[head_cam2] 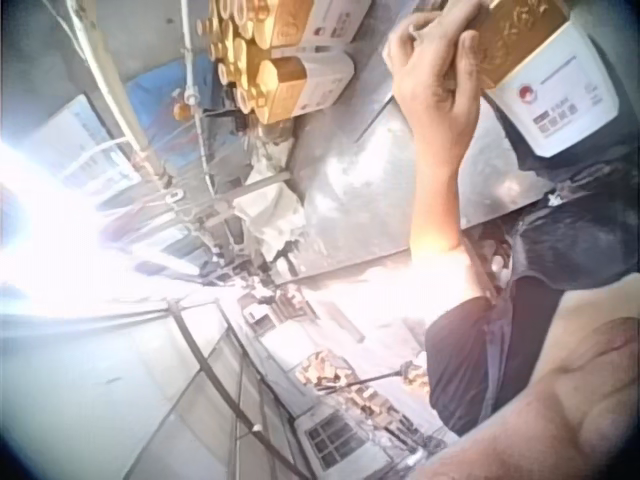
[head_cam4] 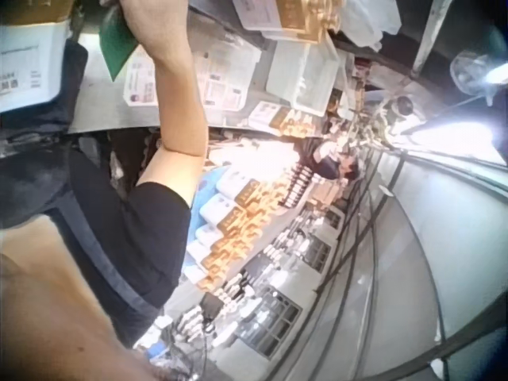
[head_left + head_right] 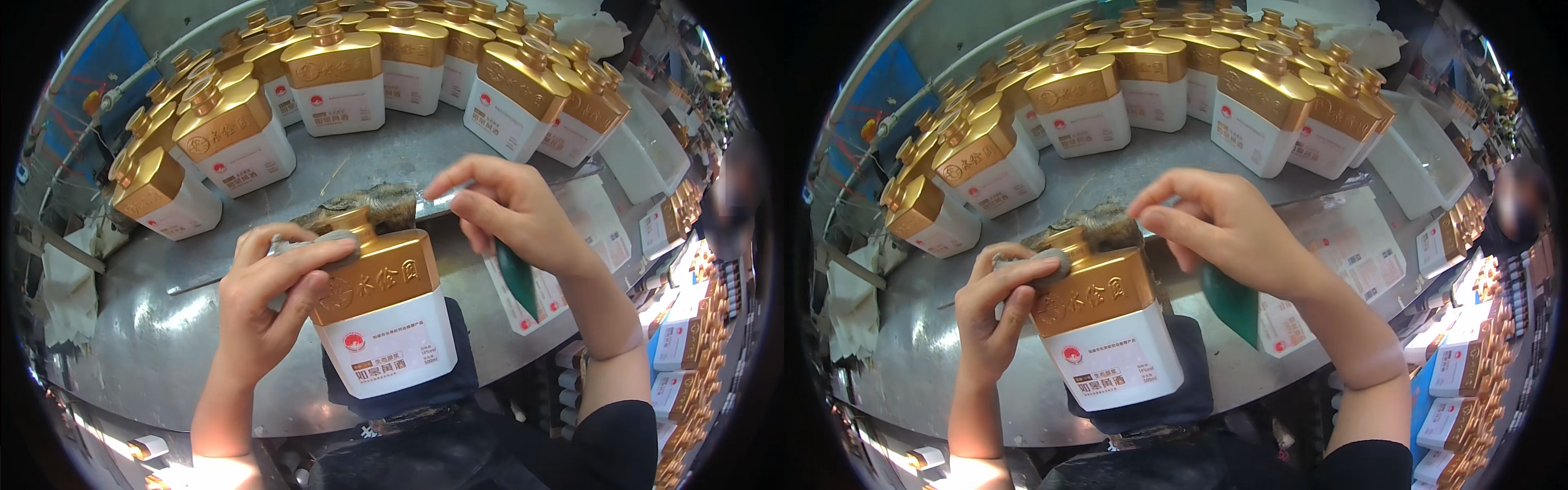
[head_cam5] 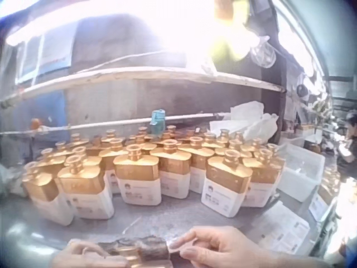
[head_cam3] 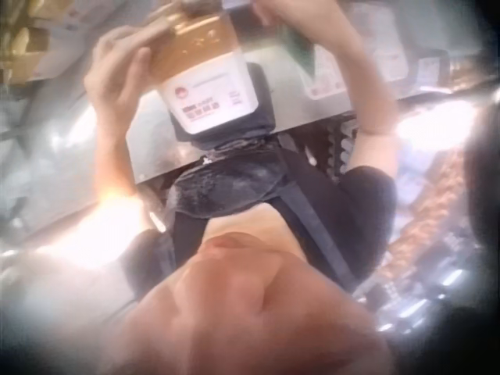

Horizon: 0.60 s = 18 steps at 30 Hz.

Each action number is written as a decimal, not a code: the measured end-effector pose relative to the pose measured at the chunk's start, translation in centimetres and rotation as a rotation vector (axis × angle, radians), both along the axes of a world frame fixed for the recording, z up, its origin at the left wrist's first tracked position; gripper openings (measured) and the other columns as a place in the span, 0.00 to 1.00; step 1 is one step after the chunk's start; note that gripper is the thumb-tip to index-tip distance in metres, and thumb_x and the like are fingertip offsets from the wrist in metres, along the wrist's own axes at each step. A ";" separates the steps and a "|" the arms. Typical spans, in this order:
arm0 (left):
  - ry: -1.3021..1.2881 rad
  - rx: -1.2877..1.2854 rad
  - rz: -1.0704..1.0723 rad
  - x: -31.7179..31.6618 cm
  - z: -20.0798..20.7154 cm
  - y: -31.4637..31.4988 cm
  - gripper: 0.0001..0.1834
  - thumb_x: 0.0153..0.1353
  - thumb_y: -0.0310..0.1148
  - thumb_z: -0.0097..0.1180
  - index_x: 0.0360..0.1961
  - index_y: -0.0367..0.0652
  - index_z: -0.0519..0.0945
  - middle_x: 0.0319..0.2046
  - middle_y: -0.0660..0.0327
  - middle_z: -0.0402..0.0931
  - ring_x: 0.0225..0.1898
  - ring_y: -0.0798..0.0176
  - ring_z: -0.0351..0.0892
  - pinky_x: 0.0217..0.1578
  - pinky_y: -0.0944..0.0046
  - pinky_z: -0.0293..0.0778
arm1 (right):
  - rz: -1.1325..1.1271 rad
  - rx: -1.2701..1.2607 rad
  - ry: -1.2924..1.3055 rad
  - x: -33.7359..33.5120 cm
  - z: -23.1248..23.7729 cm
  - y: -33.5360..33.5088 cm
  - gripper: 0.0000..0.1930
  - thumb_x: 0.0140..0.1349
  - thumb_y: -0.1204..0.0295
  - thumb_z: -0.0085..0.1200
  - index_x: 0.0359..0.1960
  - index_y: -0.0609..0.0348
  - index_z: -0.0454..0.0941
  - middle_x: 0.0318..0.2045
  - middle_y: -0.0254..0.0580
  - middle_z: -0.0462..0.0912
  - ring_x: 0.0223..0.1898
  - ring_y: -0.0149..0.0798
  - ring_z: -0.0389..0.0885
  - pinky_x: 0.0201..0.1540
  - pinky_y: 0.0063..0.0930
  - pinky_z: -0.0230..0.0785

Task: The person applies labels to white and gold bottles on a metal workbench. They pick up a bottle, apply a label to the back, smooth it with a green plastic scraper, and then apply a second label to the front. The person repeats this process for multiple bottles, placing finished ones on a nearby tray.

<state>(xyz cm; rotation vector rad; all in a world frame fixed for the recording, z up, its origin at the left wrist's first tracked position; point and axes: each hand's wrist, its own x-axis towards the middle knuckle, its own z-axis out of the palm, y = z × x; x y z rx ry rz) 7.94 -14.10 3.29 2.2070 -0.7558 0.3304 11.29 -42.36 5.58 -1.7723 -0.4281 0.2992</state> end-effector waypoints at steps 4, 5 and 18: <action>0.096 -0.157 0.103 -0.8 -1.0 -0.2 0.14 0.62 0.32 0.57 0.47 0.41 0.83 0.37 0.58 0.82 0.42 0.60 0.75 0.42 0.64 0.70 | -0.097 0.039 0.056 -2.0 -2.0 -3.1 0.10 0.68 0.70 0.51 0.44 0.63 0.78 0.18 0.27 0.74 0.21 0.18 0.70 0.26 0.14 0.59; 0.100 -0.142 0.141 -0.8 -1.2 -0.2 0.14 0.64 0.33 0.56 0.47 0.40 0.83 0.35 0.58 0.82 0.42 0.60 0.75 0.41 0.65 0.70 | -0.129 0.053 0.060 -2.4 -2.6 -3.8 0.09 0.68 0.71 0.51 0.43 0.63 0.78 0.18 0.26 0.74 0.21 0.18 0.70 0.26 0.14 0.60; -0.295 0.562 0.067 0.5 2.7 -4.8 0.20 0.63 0.52 0.52 0.47 0.53 0.84 0.31 0.67 0.82 0.52 0.57 0.72 0.65 0.45 0.45 | -0.081 0.108 0.092 -3.3 -1.9 -4.9 0.09 0.67 0.71 0.52 0.43 0.64 0.78 0.21 0.28 0.74 0.23 0.19 0.71 0.26 0.15 0.61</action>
